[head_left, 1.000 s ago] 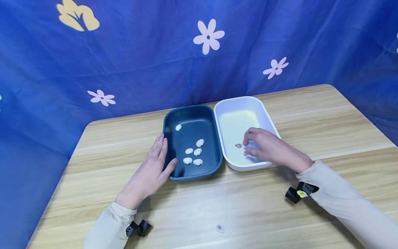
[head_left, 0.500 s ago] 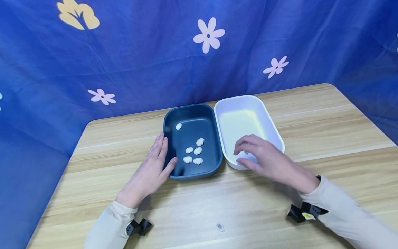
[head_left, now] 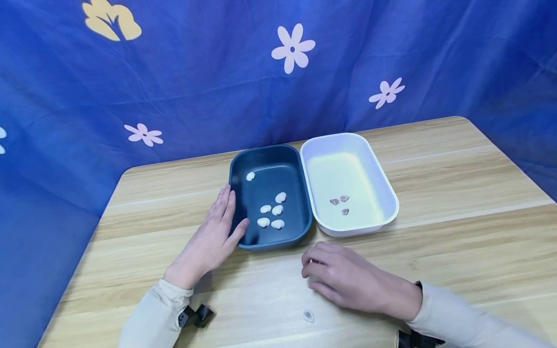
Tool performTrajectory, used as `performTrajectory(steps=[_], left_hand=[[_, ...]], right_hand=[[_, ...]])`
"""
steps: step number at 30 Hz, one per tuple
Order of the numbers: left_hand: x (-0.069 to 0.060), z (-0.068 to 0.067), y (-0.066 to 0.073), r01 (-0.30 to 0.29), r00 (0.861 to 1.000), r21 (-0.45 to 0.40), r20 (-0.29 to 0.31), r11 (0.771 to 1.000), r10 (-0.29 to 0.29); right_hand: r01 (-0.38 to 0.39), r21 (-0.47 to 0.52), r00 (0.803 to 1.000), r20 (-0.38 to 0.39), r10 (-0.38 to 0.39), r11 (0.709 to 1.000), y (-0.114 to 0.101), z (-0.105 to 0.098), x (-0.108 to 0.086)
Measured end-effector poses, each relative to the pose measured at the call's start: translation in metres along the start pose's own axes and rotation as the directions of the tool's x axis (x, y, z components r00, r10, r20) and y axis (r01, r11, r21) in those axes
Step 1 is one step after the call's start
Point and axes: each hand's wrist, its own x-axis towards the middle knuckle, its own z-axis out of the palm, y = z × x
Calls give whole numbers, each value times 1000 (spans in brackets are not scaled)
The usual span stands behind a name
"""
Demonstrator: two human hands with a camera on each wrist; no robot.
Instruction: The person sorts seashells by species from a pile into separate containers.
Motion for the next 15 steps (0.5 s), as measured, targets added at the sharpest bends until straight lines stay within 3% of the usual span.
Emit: performTrajectory(steps=[15], left_hand=[[0,-1,0,-2,1000,4,-1,1000,2]], right_hand=[[-27,21,991,129,24,999,-16,16,-11]])
